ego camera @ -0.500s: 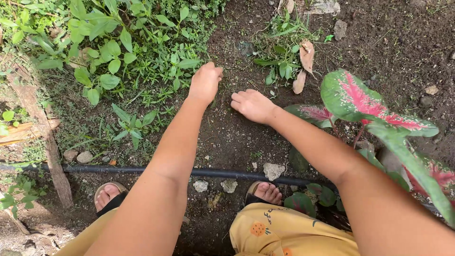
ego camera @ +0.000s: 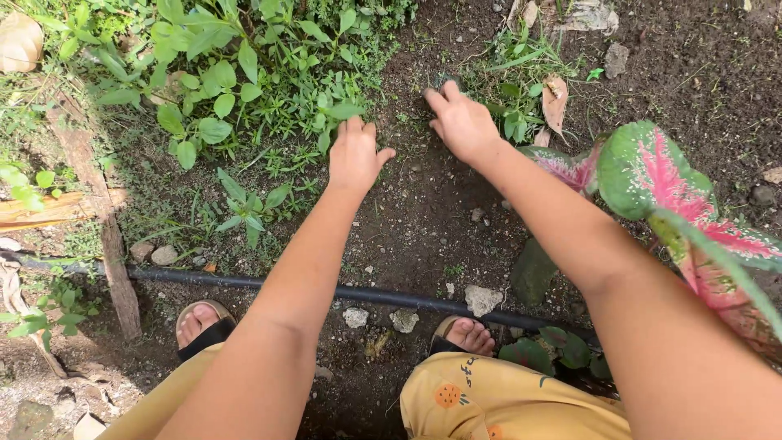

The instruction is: The person pulls weeds and clears a garden area by hand.

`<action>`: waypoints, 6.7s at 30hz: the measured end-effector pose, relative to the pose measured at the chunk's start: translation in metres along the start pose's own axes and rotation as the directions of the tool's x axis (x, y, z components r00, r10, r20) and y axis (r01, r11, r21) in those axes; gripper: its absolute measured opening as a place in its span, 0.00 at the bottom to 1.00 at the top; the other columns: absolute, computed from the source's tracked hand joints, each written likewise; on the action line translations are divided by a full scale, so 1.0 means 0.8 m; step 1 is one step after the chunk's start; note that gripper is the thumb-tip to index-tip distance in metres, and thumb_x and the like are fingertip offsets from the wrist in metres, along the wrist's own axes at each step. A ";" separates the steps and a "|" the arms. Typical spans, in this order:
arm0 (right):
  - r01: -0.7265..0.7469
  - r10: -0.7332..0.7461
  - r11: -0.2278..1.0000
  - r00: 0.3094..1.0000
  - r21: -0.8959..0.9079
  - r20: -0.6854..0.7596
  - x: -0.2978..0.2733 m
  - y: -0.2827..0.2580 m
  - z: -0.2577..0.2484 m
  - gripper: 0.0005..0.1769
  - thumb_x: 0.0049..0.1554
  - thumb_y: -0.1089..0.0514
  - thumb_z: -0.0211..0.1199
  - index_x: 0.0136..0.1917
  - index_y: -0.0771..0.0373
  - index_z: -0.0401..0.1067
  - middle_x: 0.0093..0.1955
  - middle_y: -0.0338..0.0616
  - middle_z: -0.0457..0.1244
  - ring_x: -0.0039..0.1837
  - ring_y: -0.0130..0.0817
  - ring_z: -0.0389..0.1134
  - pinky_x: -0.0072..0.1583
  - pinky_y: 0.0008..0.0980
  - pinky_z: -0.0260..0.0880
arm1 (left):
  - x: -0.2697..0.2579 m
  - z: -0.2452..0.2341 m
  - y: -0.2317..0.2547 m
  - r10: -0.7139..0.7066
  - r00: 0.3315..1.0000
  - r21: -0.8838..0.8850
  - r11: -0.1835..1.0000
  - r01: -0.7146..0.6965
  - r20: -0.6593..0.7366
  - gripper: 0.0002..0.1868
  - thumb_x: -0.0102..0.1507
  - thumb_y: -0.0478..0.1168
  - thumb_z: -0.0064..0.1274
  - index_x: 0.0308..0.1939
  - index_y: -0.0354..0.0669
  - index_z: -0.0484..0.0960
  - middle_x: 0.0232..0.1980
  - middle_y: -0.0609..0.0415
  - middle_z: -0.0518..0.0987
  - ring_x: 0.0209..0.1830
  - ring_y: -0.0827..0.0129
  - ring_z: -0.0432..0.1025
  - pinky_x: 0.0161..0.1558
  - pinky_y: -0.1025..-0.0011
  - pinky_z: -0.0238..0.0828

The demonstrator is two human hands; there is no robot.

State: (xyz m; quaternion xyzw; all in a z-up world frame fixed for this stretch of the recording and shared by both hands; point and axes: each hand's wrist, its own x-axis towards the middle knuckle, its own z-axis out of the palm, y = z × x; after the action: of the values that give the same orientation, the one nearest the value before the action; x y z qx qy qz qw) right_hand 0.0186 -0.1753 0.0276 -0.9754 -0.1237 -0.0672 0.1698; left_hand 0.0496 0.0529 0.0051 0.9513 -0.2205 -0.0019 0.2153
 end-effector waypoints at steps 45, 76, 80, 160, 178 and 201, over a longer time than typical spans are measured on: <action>-0.060 0.064 0.961 0.998 -0.272 0.005 0.023 0.096 0.018 0.09 0.51 0.72 0.60 0.47 0.70 0.71 0.49 0.55 0.62 0.51 0.49 0.70 0.53 0.43 0.74 | 0.048 0.004 0.008 -0.090 0.987 -0.459 0.888 0.021 -0.130 0.07 0.62 0.37 0.62 0.38 0.35 0.84 0.36 0.45 0.82 0.35 0.58 0.78 0.42 0.62 0.75; -0.093 0.089 0.963 0.996 -0.254 -0.025 -0.033 0.110 -0.042 0.07 0.57 0.70 0.62 0.51 0.70 0.72 0.54 0.56 0.63 0.54 0.53 0.69 0.55 0.46 0.73 | 0.091 -0.021 0.126 0.027 0.961 -0.611 0.777 0.154 0.276 0.13 0.64 0.37 0.57 0.52 0.44 0.84 0.47 0.46 0.87 0.37 0.60 0.81 0.43 0.64 0.79; -0.070 -0.039 0.943 0.947 -0.325 -0.318 -0.043 0.095 -0.094 0.13 0.59 0.71 0.61 0.58 0.69 0.74 0.55 0.51 0.65 0.57 0.48 0.69 0.54 0.43 0.73 | 0.103 0.002 0.117 0.258 0.958 -0.553 0.819 -0.151 0.121 0.41 0.65 0.42 0.63 0.78 0.37 0.59 0.50 0.39 0.84 0.49 0.54 0.77 0.54 0.57 0.73; 0.111 -0.136 0.920 0.990 -0.377 -0.040 0.019 0.025 -0.066 0.07 0.61 0.63 0.62 0.52 0.65 0.71 0.52 0.52 0.64 0.52 0.49 0.70 0.50 0.46 0.73 | -0.094 -0.095 -0.109 -0.010 0.915 -0.466 0.858 0.215 0.403 0.18 0.64 0.47 0.59 0.53 0.41 0.84 0.48 0.48 0.86 0.46 0.63 0.80 0.51 0.65 0.77; 0.360 -0.573 0.820 0.523 0.446 0.631 -0.025 -0.244 0.074 0.18 0.53 0.54 0.66 0.57 0.59 0.72 0.53 0.46 0.65 0.57 0.48 0.69 0.57 0.47 0.71 | -0.213 -0.075 -0.113 -0.253 0.704 0.304 0.951 0.055 0.663 0.14 0.55 0.39 0.65 0.44 0.40 0.87 0.49 0.45 0.85 0.50 0.55 0.81 0.49 0.61 0.79; 0.201 -0.454 0.785 0.830 0.586 0.324 -0.032 -0.199 0.046 0.04 0.56 0.68 0.65 0.47 0.66 0.76 0.45 0.49 0.65 0.48 0.48 0.70 0.50 0.40 0.71 | -0.225 -0.125 -0.092 0.000 0.740 -0.016 1.000 0.014 0.672 0.37 0.50 0.54 0.71 0.56 0.42 0.72 0.50 0.44 0.80 0.50 0.48 0.76 0.51 0.54 0.73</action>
State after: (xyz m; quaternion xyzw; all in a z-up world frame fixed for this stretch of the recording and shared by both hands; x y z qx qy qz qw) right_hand -0.0447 -0.0227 0.0387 -0.8403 -0.3453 0.1670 0.3830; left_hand -0.0722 0.2294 0.0494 0.8854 -0.2799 -0.3474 0.1307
